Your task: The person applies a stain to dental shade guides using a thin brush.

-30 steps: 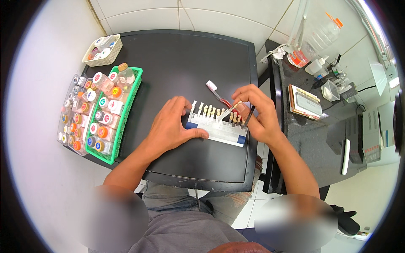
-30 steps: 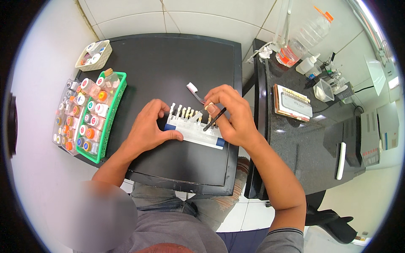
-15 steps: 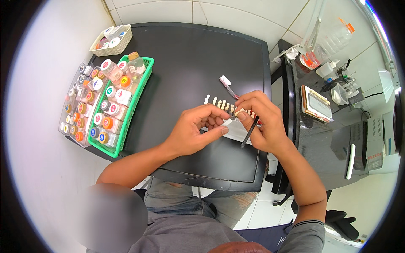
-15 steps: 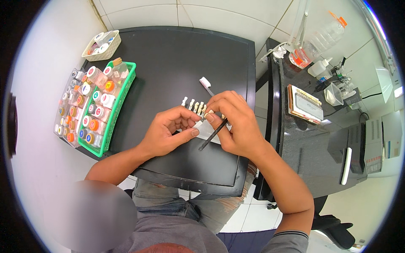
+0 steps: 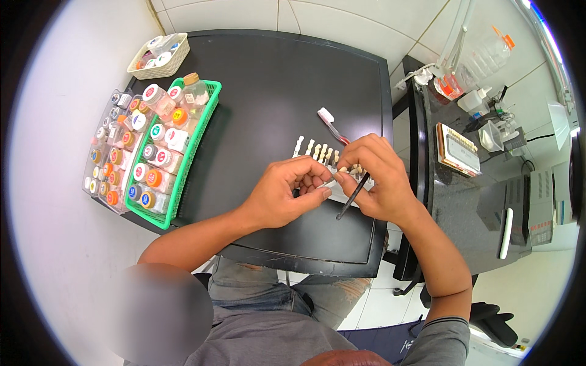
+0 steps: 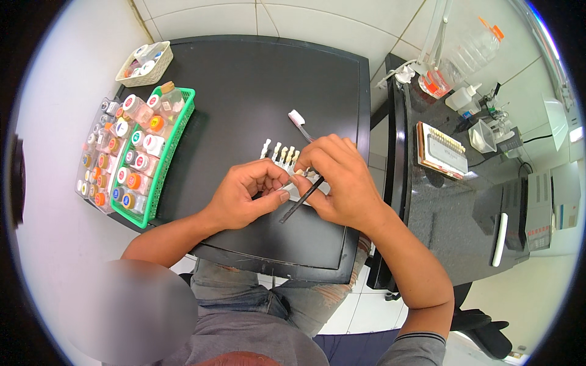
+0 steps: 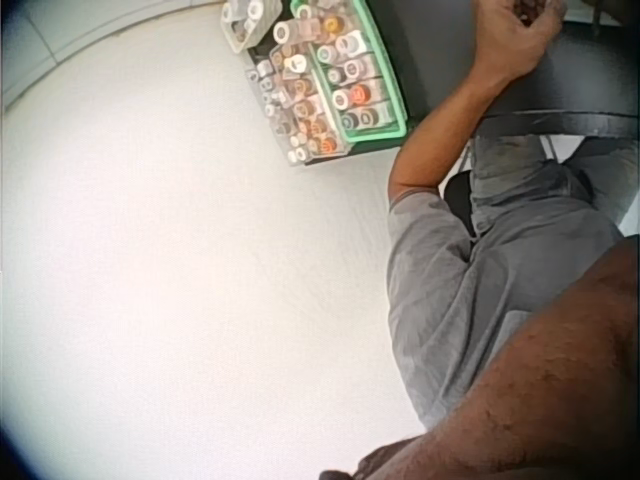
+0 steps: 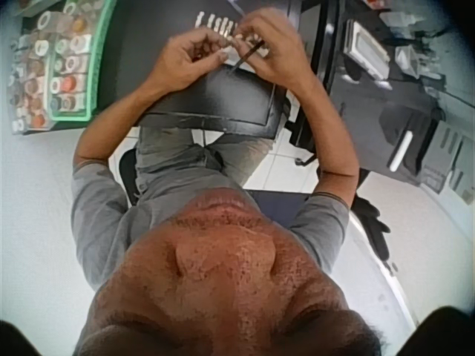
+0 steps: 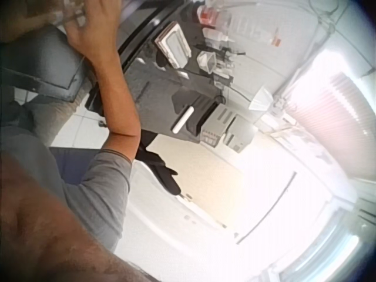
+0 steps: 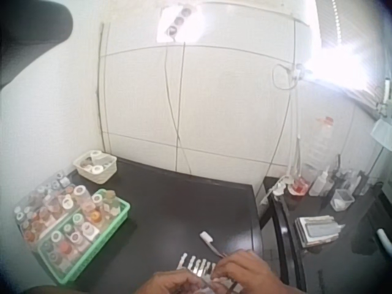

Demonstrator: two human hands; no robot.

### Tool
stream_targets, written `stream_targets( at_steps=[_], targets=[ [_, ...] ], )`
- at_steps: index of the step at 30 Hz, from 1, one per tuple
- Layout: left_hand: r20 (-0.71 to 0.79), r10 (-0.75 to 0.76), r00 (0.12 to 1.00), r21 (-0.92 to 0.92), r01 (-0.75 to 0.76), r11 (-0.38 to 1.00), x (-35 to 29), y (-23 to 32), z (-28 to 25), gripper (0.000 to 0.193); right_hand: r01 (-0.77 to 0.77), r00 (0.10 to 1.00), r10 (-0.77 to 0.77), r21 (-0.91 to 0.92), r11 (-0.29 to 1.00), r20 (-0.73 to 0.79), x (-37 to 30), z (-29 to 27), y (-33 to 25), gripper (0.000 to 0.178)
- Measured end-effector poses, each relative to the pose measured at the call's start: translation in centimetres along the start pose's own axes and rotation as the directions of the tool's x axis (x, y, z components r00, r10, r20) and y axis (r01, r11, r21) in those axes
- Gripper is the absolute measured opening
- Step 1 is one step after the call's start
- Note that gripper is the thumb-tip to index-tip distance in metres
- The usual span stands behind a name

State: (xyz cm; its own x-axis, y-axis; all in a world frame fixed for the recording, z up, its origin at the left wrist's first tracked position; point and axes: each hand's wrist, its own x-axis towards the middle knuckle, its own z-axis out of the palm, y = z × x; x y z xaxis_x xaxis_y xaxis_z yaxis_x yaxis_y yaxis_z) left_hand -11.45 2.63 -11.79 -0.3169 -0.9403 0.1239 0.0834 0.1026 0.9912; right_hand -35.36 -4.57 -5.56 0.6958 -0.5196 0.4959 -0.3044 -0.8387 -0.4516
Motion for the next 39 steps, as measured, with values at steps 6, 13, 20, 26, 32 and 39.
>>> stream_targets(
  at_steps=[6, 13, 20, 26, 32, 39],
  targets=[
    [0.073, -0.032, 0.997, -0.014, 0.034, 0.999, -0.2, -0.3, 0.1, 0.019, -0.035, 0.995, 0.038, 0.033, 0.999, -0.096, 0.0, 0.2, -0.2, 0.029],
    [-0.056, -0.147, 0.988, -0.201, 0.133, 0.971, 0.6, -0.2, -0.1, 0.024, -0.106, 0.924, 0.097, -0.004, 0.994, -0.37, -0.3, -1.9, -0.1, 0.023],
    [-0.066, -0.159, 0.985, -0.142, 0.148, 0.979, 0.5, -0.5, -0.3, 0.024, 0.069, 0.947, -0.108, -0.139, 0.988, -0.303, -0.2, -2.2, -0.8, 0.033],
    [-0.065, -0.113, 0.992, -0.121, 0.104, 0.987, 0.3, -0.2, 0.2, 0.021, -0.005, 0.964, 0.03, 0.095, 0.995, -0.266, -0.5, -0.5, -1.7, 0.034],
    [-0.056, -0.096, 0.994, -0.155, 0.086, 0.984, 0.2, -0.6, 0.4, 0.02, 0.03, 0.972, -0.042, -0.056, 0.998, -0.233, 0.1, -0.3, -2.0, 0.025],
    [0.009, -0.131, 0.991, -0.08, 0.131, 0.988, -0.2, 0.4, -0.2, 0.02, 0.06, 0.971, -0.065, -0.028, 0.998, -0.228, 0.1, -0.9, -2.3, 0.021]
  ],
)
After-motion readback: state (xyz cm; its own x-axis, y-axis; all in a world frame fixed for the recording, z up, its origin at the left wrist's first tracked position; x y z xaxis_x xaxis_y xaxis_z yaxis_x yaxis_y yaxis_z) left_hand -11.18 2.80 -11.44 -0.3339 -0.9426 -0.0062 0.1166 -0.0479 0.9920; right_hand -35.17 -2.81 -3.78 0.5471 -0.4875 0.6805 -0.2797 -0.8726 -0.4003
